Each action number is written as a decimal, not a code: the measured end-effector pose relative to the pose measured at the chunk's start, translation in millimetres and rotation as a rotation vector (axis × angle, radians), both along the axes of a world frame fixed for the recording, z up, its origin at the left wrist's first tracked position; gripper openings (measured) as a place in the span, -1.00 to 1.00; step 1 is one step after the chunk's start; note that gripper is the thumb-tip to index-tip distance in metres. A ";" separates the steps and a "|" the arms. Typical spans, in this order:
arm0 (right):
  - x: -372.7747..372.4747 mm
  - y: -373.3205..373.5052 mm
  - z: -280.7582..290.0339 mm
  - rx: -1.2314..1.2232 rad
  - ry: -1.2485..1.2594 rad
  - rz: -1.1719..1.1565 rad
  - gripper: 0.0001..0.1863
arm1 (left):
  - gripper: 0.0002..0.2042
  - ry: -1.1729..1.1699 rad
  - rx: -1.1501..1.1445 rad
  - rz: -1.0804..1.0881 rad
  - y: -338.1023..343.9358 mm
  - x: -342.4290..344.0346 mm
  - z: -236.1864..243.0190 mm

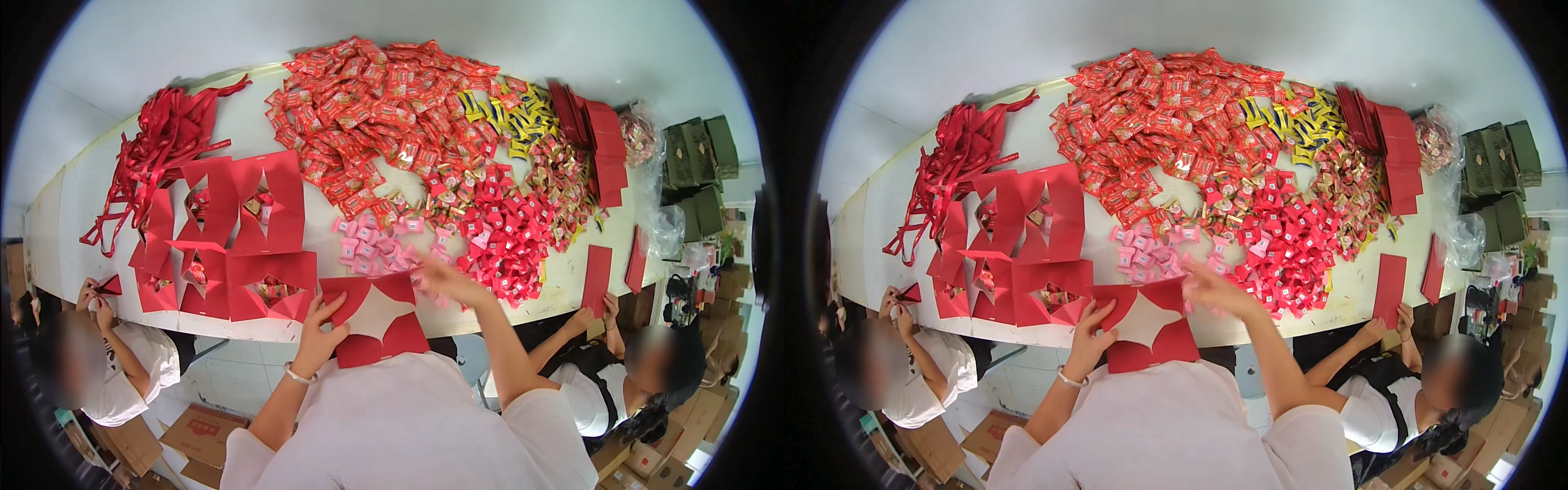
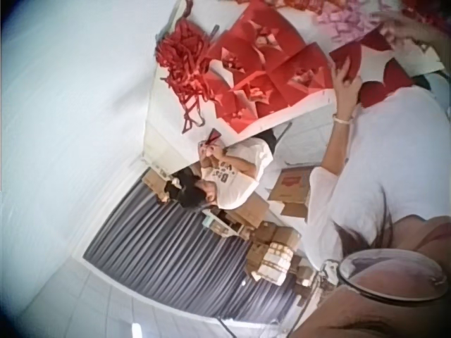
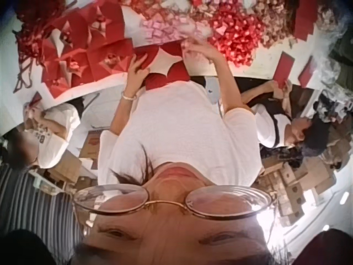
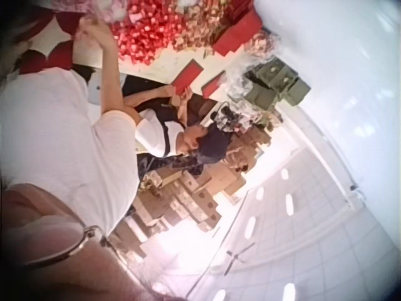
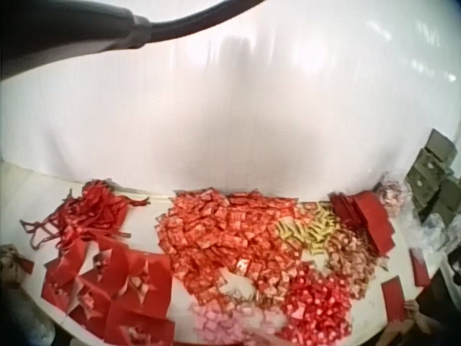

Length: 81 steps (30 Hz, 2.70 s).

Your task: The person repeatedly picks small wrapped candies from piles on a table and places them into red paper envelopes, then folds the envelopes closed. The process is repeated continuously with multiple candy types and envelopes.

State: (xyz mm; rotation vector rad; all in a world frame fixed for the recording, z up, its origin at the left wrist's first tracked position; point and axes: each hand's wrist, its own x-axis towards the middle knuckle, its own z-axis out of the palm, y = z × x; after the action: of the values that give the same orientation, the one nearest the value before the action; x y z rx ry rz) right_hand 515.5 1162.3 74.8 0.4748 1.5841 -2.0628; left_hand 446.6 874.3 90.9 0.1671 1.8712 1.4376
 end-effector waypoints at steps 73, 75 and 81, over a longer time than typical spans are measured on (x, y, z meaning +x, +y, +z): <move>-42.4 -80.1 27.4 0.539 0.076 0.257 -0.35 | -0.50 0.175 -0.015 0.034 26.8 -16.5 -25.3; -29.5 -79.0 28.0 1.086 0.333 0.424 -0.34 | -0.50 0.185 -0.033 -0.002 30.0 -15.9 -22.3; -11.6 -83.3 18.9 1.255 0.654 0.594 -0.43 | -0.49 0.002 0.133 -0.030 33.5 -10.2 -27.8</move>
State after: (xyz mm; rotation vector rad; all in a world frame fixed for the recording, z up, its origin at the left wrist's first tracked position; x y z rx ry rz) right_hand 503.9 1079.0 93.7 -0.3372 2.8422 -0.5876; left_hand 436.5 907.8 63.1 0.2606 1.7679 1.5419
